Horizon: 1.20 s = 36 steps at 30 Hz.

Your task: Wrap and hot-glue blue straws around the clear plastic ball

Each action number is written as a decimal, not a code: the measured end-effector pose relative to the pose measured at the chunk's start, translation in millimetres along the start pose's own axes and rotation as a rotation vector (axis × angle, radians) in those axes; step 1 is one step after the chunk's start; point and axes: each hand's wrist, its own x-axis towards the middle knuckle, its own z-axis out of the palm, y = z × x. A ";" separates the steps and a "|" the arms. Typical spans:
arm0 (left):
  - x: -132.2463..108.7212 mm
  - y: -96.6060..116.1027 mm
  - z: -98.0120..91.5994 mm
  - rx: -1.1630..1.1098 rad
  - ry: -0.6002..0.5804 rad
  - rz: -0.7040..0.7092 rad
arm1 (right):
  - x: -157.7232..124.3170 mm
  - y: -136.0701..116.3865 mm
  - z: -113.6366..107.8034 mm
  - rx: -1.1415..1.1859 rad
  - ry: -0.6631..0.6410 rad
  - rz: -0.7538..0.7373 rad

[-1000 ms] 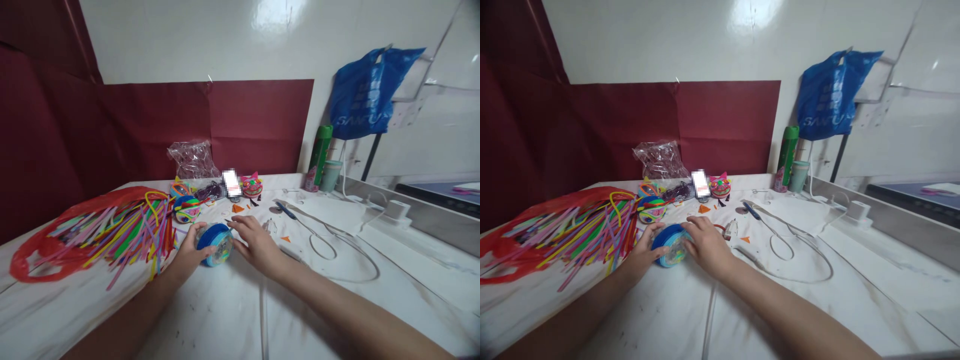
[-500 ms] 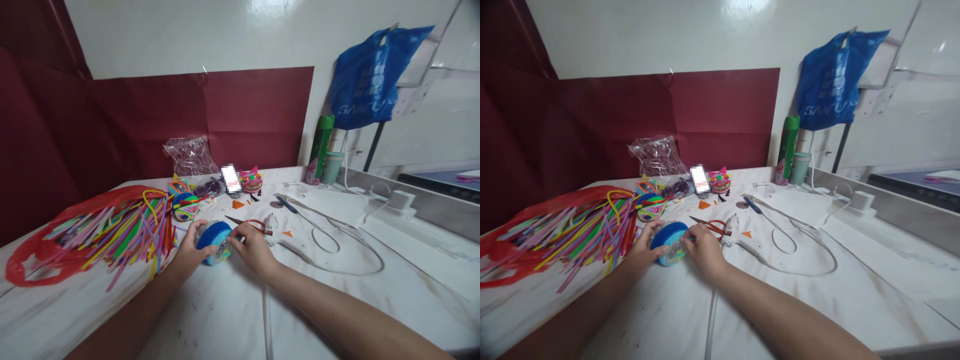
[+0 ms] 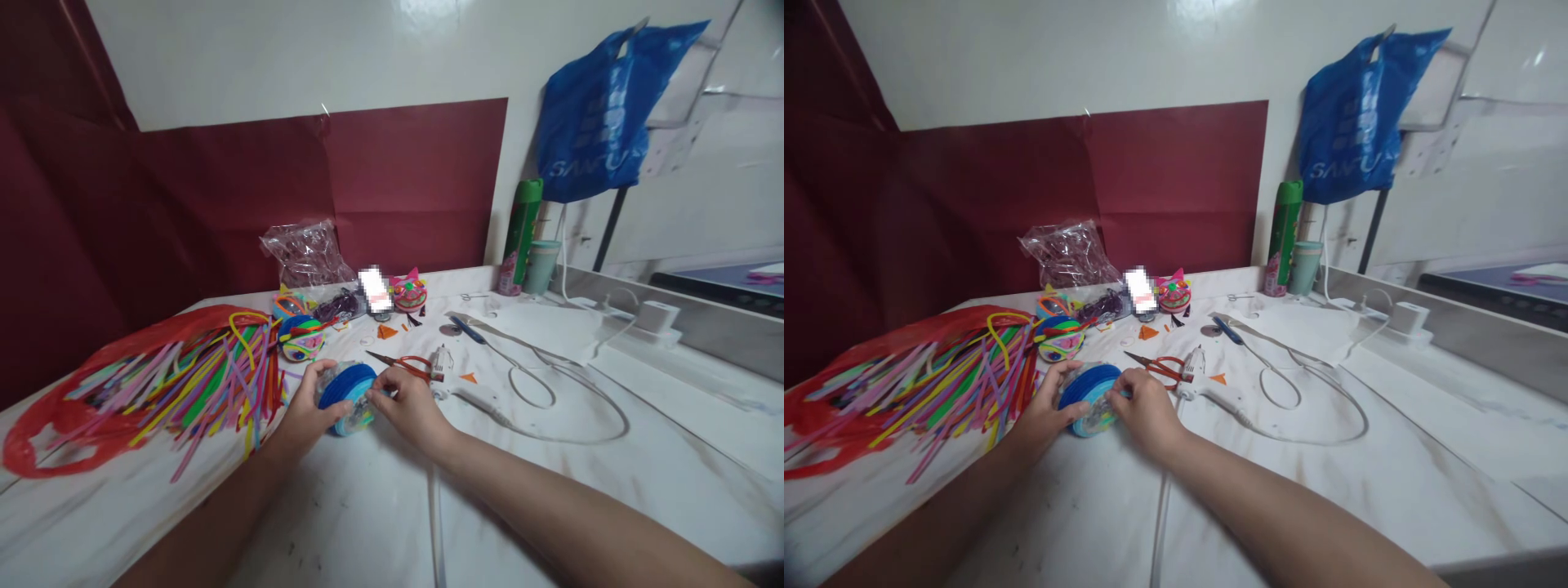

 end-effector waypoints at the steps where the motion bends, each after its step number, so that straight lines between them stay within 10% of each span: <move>1: 0.0 0.1 0.0 0.013 0.008 0.009 | -0.7 -1.0 0.4 -0.006 -0.005 -0.003; 36: -6.0 13.6 -4.5 -0.030 -0.086 -0.006 | -5.3 -6.1 0.7 0.073 -0.001 0.045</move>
